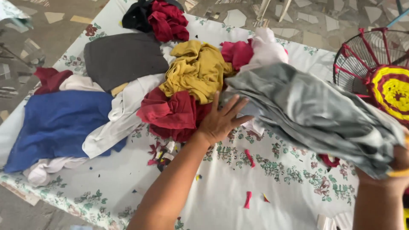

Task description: Cutting old clothing items into strips using scissors for rug making.

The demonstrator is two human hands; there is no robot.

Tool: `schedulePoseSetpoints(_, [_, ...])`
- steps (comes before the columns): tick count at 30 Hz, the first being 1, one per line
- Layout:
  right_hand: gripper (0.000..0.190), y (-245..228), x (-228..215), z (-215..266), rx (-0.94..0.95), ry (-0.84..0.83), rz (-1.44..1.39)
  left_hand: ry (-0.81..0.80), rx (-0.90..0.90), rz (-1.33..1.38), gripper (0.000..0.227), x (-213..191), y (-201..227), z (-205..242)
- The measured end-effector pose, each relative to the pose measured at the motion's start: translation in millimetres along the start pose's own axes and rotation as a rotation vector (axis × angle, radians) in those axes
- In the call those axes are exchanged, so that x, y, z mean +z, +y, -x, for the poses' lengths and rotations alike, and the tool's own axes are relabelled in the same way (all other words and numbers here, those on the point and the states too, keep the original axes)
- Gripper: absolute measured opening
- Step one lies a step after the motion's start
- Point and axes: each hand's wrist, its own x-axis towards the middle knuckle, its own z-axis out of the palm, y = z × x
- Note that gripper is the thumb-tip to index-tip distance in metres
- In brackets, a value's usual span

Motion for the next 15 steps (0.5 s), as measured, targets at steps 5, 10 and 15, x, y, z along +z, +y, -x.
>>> schedulePoseSetpoints(5, [0.062,2,-38,14,0.25,0.005,0.104,0.19,-0.004,0.13,0.068,-30,9,-34])
schedulePoseSetpoints(10, [0.076,12,-89,32,0.499,0.019,0.192,0.052,-0.17,0.305,0.106,-9,34,-104])
schedulePoseSetpoints(15, [0.053,40,-120,39,0.457,-0.015,0.478,-0.148,-0.445,0.378,0.129,54,75,-148])
